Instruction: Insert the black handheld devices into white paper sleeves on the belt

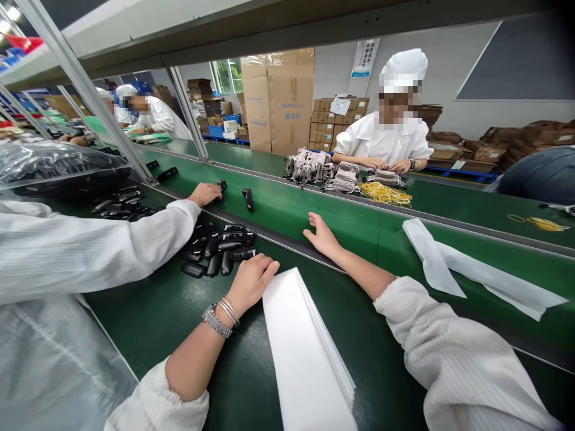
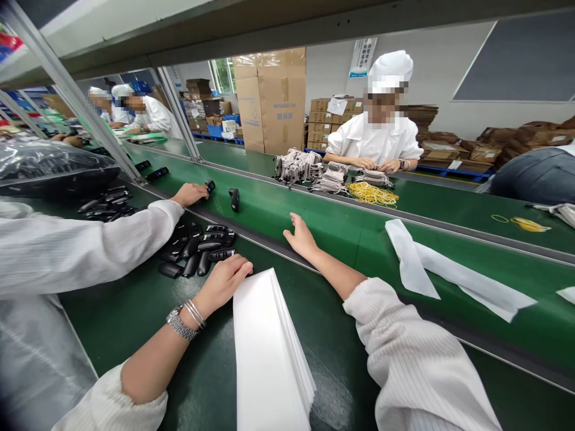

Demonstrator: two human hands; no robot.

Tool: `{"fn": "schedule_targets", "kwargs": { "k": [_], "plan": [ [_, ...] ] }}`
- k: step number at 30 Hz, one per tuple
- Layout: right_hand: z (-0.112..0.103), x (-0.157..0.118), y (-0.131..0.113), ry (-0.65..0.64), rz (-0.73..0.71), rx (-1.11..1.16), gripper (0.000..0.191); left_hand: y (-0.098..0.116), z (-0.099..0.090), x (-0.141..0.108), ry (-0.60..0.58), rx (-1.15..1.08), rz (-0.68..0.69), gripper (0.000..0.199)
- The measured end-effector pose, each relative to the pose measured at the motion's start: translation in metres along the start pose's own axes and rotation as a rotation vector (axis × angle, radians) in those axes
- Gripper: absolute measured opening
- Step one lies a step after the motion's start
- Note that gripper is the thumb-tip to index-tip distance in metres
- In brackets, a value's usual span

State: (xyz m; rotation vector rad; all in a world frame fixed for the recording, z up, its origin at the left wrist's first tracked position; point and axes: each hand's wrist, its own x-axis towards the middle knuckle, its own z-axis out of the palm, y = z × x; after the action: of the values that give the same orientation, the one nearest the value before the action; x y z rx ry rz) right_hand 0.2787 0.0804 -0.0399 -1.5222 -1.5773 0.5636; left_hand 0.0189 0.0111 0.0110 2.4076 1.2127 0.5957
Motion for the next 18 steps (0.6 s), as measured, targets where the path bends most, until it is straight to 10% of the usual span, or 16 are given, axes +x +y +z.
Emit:
{"fn": "schedule_targets", "kwargs": {
  "k": [18],
  "plan": [
    [0.0, 0.0, -0.0026, -0.002, -0.01, -0.007, 0.064, 0.0011, -0.0009, -0.0004, -0.009, 0.005, 0.011, 0.041]
  ]
}}
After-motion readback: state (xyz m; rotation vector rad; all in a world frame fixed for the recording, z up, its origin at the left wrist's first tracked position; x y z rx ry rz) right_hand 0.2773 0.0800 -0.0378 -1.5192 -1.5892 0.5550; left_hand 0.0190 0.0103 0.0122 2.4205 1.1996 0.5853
